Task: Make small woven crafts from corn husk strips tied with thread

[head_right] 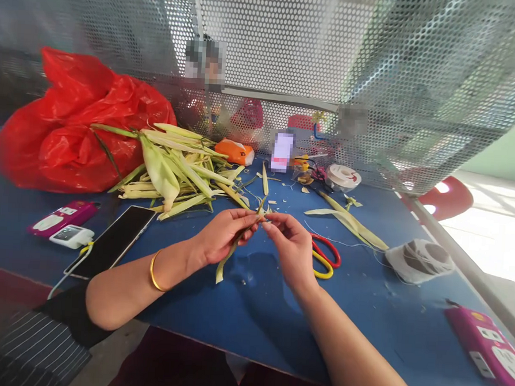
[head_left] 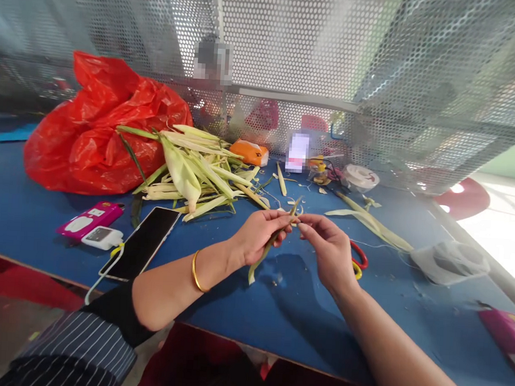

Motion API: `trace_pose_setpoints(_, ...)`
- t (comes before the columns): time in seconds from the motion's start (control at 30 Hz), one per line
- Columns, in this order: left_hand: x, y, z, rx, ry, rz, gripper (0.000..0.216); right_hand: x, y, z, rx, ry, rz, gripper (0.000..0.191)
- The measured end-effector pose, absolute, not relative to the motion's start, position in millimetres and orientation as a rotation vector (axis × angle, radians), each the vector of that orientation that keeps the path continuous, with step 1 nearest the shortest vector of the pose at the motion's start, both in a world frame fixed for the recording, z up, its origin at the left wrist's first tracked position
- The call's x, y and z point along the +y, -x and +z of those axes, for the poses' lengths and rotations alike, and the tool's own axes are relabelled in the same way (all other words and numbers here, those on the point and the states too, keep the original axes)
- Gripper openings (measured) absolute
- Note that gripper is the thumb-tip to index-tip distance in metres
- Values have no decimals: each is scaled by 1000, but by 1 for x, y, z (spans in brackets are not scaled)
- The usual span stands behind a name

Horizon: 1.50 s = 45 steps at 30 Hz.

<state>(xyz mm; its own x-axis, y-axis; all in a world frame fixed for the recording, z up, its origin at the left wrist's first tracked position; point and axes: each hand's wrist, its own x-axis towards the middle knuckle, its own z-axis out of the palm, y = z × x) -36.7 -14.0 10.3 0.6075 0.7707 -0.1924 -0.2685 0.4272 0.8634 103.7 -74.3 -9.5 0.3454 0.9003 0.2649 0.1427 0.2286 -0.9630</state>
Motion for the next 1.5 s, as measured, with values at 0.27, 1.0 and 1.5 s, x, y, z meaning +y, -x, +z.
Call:
trace_pose_setpoints(0.27,-29,36,15,715,-1111,635,26,-76,-101,-3,-974,1070,816,13)
trace_pose_setpoints(1.0,-24,37,22,749,-1462,481,29,-73,-104,1,-883,1082,996,27)
trace_pose_setpoints(1.5,2,43,25,793,-1009,645,13,-85,-163,4,-1902,2640,182,36)
